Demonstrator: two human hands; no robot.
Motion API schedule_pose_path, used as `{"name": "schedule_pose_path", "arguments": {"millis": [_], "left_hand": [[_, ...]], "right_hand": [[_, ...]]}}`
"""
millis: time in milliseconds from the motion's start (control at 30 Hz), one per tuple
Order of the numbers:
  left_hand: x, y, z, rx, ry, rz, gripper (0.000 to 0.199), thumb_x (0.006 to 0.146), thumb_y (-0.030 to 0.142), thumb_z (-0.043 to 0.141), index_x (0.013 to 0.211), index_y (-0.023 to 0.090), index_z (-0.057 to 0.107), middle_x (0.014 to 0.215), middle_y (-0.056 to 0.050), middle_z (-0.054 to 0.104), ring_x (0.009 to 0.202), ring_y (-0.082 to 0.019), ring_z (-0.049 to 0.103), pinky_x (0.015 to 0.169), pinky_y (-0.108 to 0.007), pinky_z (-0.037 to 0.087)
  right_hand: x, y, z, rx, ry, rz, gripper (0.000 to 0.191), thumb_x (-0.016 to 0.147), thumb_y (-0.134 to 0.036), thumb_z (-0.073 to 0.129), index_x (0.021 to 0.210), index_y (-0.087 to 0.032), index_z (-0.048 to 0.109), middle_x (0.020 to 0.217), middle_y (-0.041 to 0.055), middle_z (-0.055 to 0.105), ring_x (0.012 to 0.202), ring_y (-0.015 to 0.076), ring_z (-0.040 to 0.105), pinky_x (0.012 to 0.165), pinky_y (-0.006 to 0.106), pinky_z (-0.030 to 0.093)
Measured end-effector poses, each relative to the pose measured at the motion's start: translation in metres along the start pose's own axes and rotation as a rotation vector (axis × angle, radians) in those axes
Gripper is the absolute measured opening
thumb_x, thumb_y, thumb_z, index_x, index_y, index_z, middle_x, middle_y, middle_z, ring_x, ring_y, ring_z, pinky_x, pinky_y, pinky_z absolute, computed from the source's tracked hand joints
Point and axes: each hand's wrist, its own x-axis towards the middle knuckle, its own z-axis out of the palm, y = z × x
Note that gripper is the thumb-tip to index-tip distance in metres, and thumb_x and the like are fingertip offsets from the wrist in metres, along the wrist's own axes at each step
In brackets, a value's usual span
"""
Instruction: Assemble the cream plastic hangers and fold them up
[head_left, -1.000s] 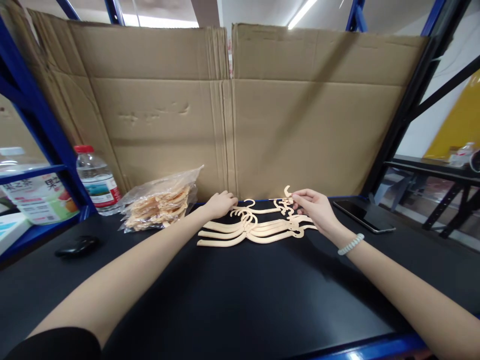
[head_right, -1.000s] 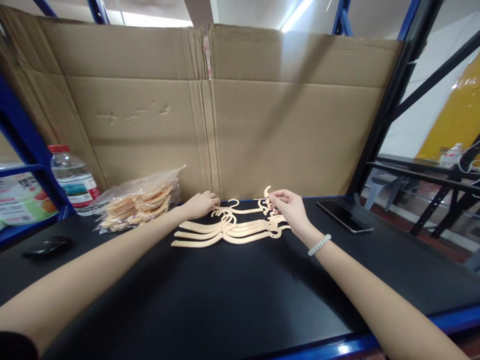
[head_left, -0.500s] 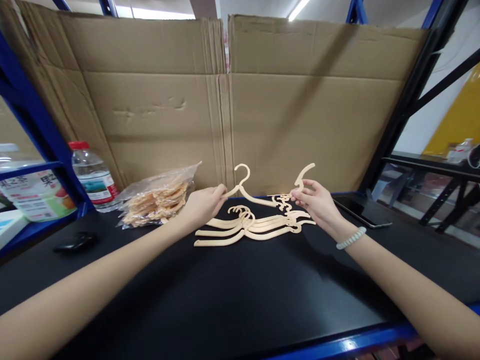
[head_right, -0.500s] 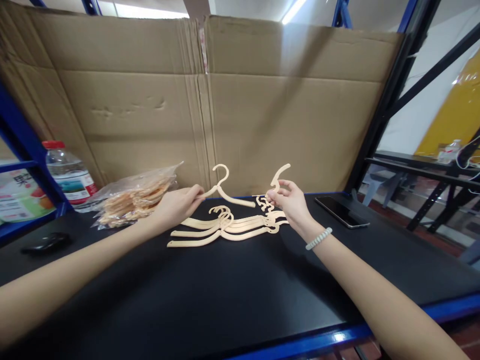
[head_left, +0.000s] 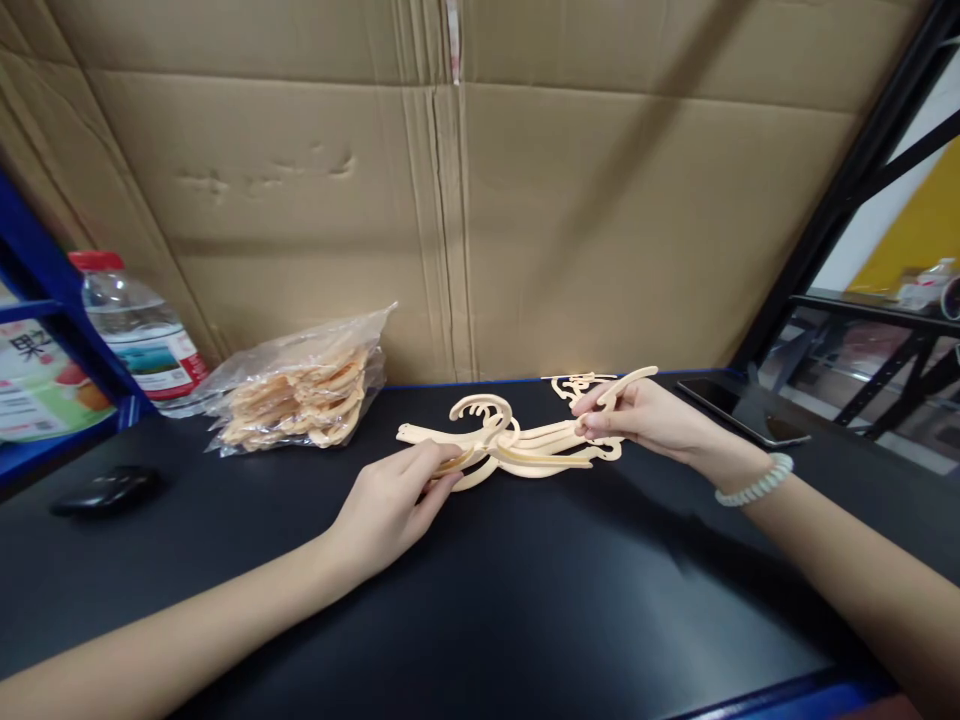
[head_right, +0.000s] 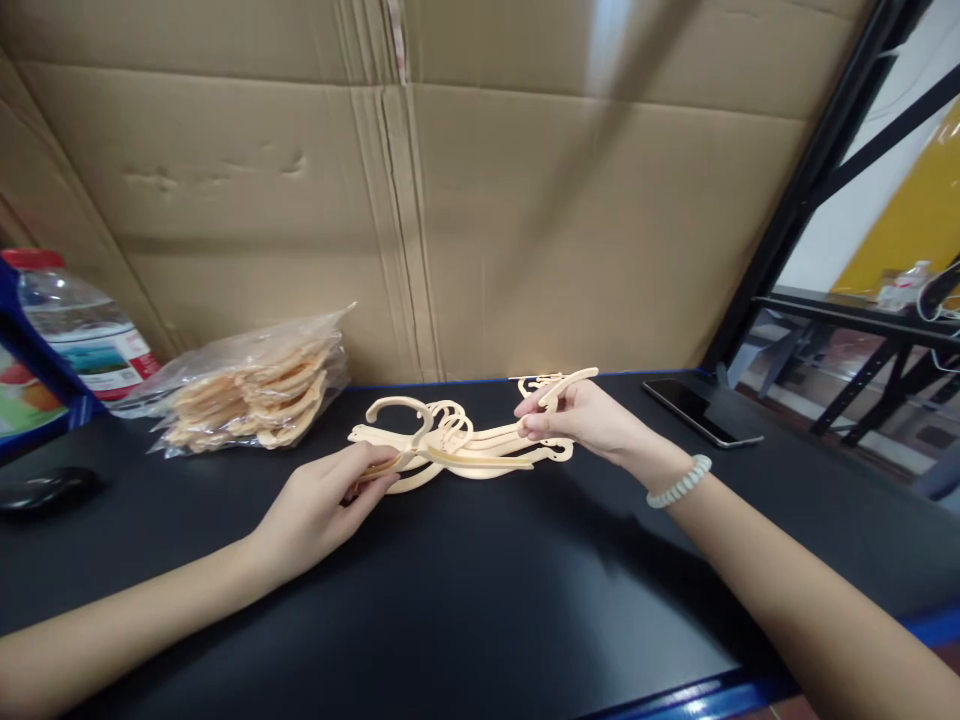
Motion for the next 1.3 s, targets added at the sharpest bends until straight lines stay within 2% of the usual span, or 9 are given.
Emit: {"name": "schedule_pose_path", "arguments": {"millis": [133,300,400,533,700,867,1033,1300], "left_hand": [[0.001,-0.001,0.0,-0.063,-0.017,-0.084,0.012,0.094,0.024,0.049,0.104,0.019,0.055,0.09,-0.003,0.067,0.072,-0.014,0.063,0.061,-0.021,0.047],[0.002,0.002,-0.001,-0.09,0.001,-0.116,0.01,0.094,0.023,0.049,0.103,0.02,0.053,0.087,-0.002,0.067,0.069,-0.013,0.062,0.058,-0.02,0.045],[0.002,0.003,-0.001,-0.09,0.016,-0.133,0.009,0.093,0.022,0.049,0.101,0.02,0.052,0.084,-0.001,0.066,0.066,-0.013,0.061,0.056,-0.02,0.044],[0.003,0.003,-0.001,-0.094,0.009,-0.127,0.01,0.093,0.022,0.049,0.102,0.021,0.052,0.084,-0.001,0.065,0.065,-0.012,0.06,0.056,-0.02,0.043],[0.002,0.002,0.0,-0.088,0.007,-0.121,0.01,0.094,0.024,0.047,0.102,0.02,0.052,0.079,-0.001,0.063,0.061,-0.011,0.057,0.055,-0.02,0.043],[0.001,0.002,0.0,-0.082,0.0,-0.128,0.011,0.095,0.025,0.046,0.103,0.019,0.052,0.079,-0.001,0.063,0.06,-0.011,0.057,0.054,-0.02,0.044],[0.002,0.002,-0.001,-0.078,-0.004,-0.123,0.011,0.094,0.024,0.047,0.102,0.02,0.053,0.08,-0.001,0.064,0.06,-0.011,0.058,0.054,-0.02,0.044],[0.002,0.002,-0.002,-0.055,-0.005,-0.096,0.01,0.094,0.022,0.049,0.102,0.02,0.054,0.085,-0.002,0.067,0.067,-0.013,0.061,0.057,-0.02,0.045]], "right_hand": [[0.004,0.006,-0.001,-0.099,-0.066,-0.029,0.02,0.064,-0.026,0.081,0.076,-0.014,0.069,0.069,0.0018,0.066,0.064,0.0123,0.062,0.06,0.025,0.049],[0.005,0.009,-0.008,-0.065,-0.12,-0.023,0.021,0.068,-0.028,0.08,0.075,-0.015,0.065,0.068,0.0,0.063,0.061,0.0103,0.057,0.056,0.023,0.045],[0.003,0.006,-0.009,-0.034,-0.171,0.023,0.022,0.068,-0.029,0.08,0.076,-0.015,0.065,0.07,0.0006,0.062,0.062,0.01,0.056,0.057,0.023,0.046],[0.0,0.002,-0.008,0.045,-0.23,0.143,0.025,0.072,-0.031,0.078,0.082,-0.013,0.066,0.085,0.0044,0.065,0.068,0.0099,0.059,0.066,0.025,0.051],[0.0,0.002,-0.011,0.146,-0.287,0.226,0.025,0.073,-0.03,0.078,0.08,-0.013,0.061,0.087,0.0051,0.068,0.08,0.0151,0.067,0.077,0.029,0.054],[-0.002,0.002,-0.011,0.161,-0.293,0.274,0.025,0.073,-0.03,0.078,0.079,-0.014,0.059,0.092,0.0101,0.072,0.094,0.023,0.07,0.071,0.027,0.057],[-0.003,0.0,-0.008,0.118,-0.268,0.265,0.023,0.076,-0.031,0.075,0.083,-0.014,0.061,0.1,0.0125,0.072,0.092,0.0225,0.071,0.068,0.024,0.058],[-0.003,0.003,-0.007,0.065,-0.314,0.245,0.025,0.076,-0.032,0.075,0.078,-0.015,0.056,0.083,0.0089,0.073,0.081,0.0175,0.071,0.065,0.023,0.058]]}}
